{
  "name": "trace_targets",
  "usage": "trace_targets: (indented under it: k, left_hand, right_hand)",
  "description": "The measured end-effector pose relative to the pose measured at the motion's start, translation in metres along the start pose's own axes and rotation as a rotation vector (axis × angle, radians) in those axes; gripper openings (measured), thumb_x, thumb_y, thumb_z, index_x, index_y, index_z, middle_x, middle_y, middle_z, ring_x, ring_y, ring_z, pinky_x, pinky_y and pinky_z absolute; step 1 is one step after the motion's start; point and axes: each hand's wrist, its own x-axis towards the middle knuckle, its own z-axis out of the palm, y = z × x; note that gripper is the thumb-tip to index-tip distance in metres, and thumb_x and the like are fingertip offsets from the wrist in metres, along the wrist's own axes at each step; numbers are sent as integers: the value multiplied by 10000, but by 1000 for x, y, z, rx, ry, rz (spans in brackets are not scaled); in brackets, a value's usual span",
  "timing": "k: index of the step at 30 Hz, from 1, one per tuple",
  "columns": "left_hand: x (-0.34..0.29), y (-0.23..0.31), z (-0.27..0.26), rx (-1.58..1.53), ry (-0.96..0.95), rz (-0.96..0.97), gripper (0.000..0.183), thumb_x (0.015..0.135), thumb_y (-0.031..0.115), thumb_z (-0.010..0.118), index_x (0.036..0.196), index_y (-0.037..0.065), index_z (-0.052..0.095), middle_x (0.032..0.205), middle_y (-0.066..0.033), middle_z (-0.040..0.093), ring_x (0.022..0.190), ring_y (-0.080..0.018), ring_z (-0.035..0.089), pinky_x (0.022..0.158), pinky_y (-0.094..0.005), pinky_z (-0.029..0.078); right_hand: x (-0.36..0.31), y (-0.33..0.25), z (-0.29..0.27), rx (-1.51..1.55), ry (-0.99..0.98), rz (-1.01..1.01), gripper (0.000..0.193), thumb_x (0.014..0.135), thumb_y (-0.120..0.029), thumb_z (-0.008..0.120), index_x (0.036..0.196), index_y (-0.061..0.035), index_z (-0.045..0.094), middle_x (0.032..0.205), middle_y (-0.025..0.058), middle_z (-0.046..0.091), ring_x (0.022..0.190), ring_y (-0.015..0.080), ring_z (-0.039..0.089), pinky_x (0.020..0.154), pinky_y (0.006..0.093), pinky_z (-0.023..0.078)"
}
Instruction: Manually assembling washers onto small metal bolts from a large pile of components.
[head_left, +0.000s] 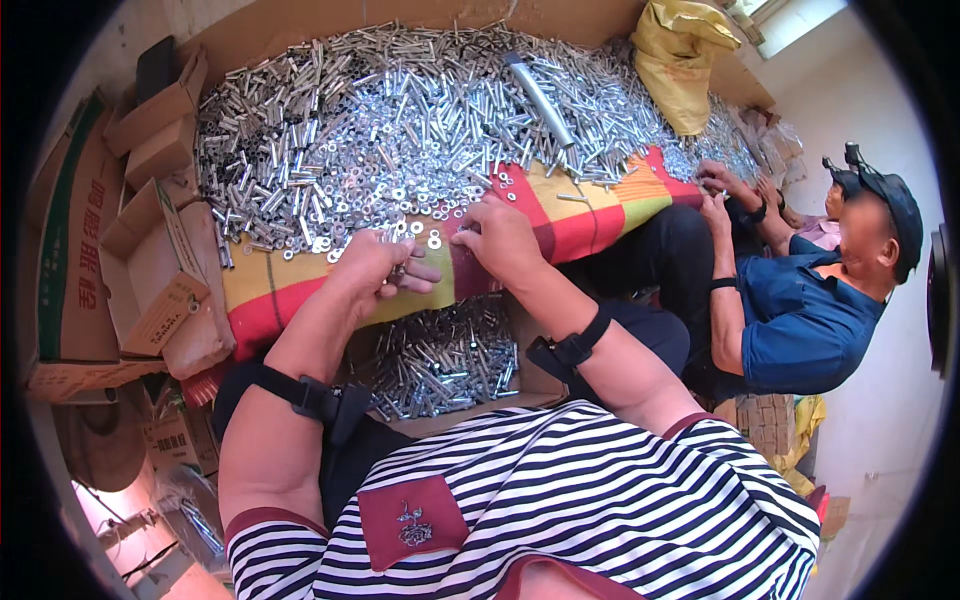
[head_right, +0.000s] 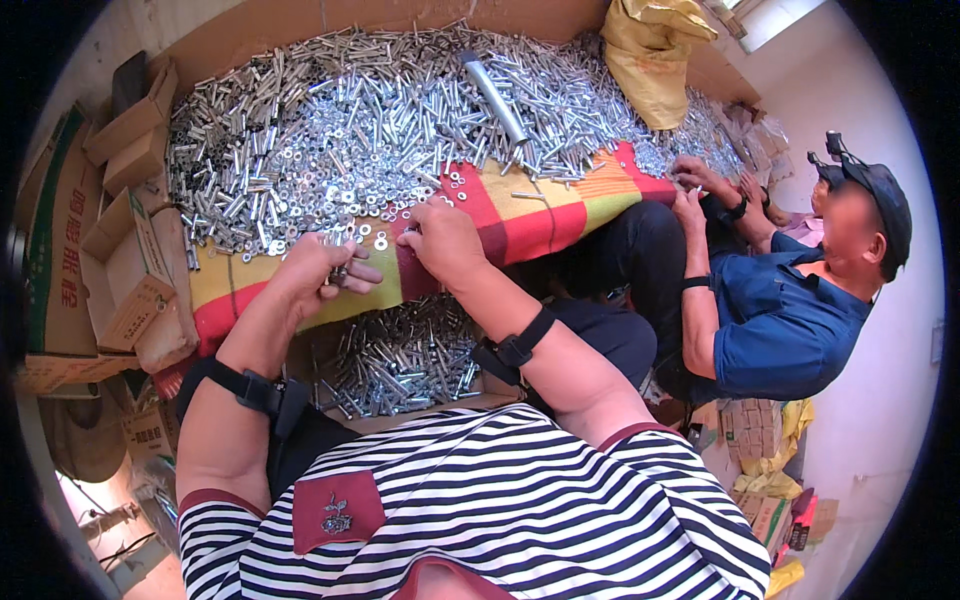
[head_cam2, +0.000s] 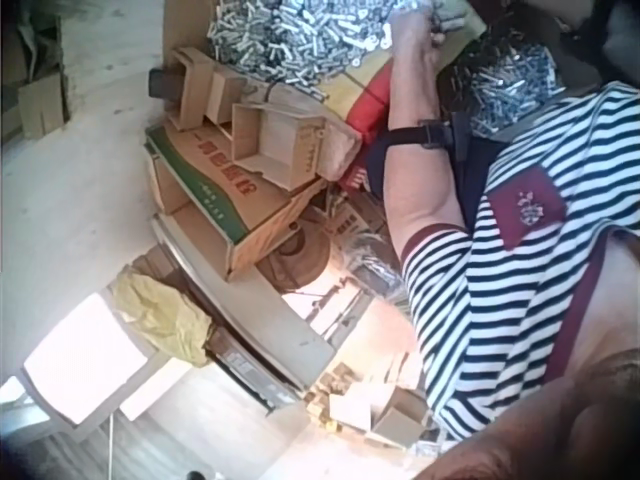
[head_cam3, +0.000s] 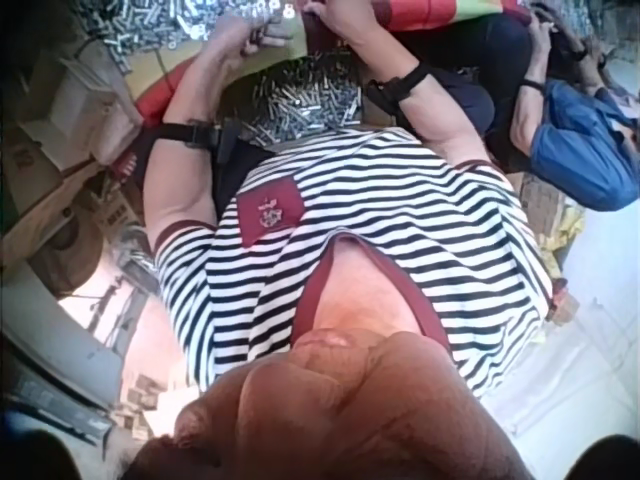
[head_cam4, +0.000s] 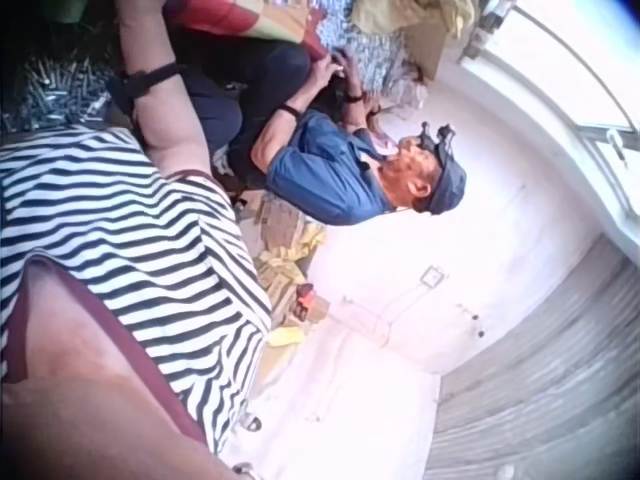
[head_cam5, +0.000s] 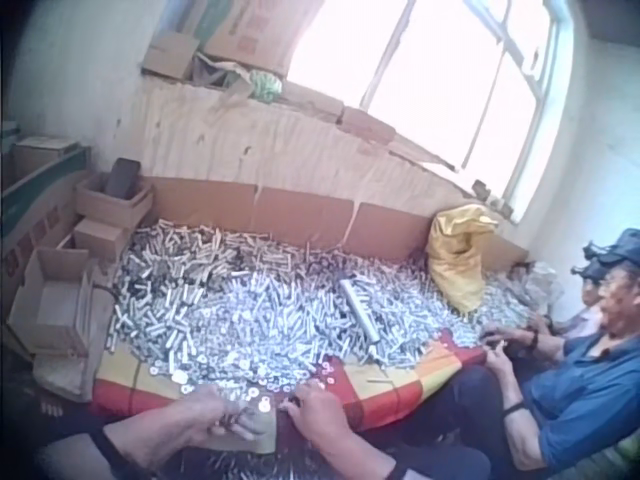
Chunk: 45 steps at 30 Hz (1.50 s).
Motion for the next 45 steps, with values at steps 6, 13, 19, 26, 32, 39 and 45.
trace_targets:
  k: [6,13,19,26,32,39,45]
  left_hand:
    - [17,-15,-1,278,82,237,168,865,130,634,901,-34,615,697,-116,683,462,-94,557,365,-226,340]
    - [21,-20,7,239,154,393,107,796,52,691,862,-17,642,673,-85,668,447,-87,541,398,-232,400]
    - [17,-13,-3,323,61,499,70,805,19,659,855,-27,640,710,-94,686,458,-81,544,415,-216,420]
    - [3,-14,-14,184,-2,427,114,819,32,658,923,-12,644,755,-96,686,514,-67,542,454,-190,411]
    - [-2,-8,-17,-73,39,388,98,833,31,647,906,-11,597,768,-117,674,476,-66,492,428,-196,365]
    - [6,-11,-13,-81,138,255,122,836,48,660,913,5,576,742,-105,669,442,-62,480,384,-197,330]
    - [11,-11,-9,-1,130,268,125,831,42,662,912,-4,578,721,-91,663,445,-68,498,392,-200,347]
  right_hand:
    - [12,4,2,-91,-45,-66,214,741,-188,705,793,-3,611,814,185,609,797,376,593,726,456,472]
    - [9,-17,-8,928,-258,347,98,838,-63,661,841,25,618,731,84,642,604,154,638,510,261,533]
    - [9,-21,-4,1195,-351,460,90,853,-53,652,893,20,617,744,76,639,595,131,632,518,231,544]
    - [17,-20,0,1391,-530,397,123,868,-70,646,925,34,611,772,101,649,627,142,647,551,234,562]
    - [30,-18,10,770,-282,181,175,848,-154,656,907,10,631,763,144,638,620,223,638,589,318,533]
    - [31,-19,26,-92,-67,-108,220,777,-205,683,759,-1,602,816,217,620,770,380,619,691,471,480]
    - [30,-17,13,-122,-156,-51,269,795,-227,663,838,36,628,824,246,623,756,382,632,700,442,506]
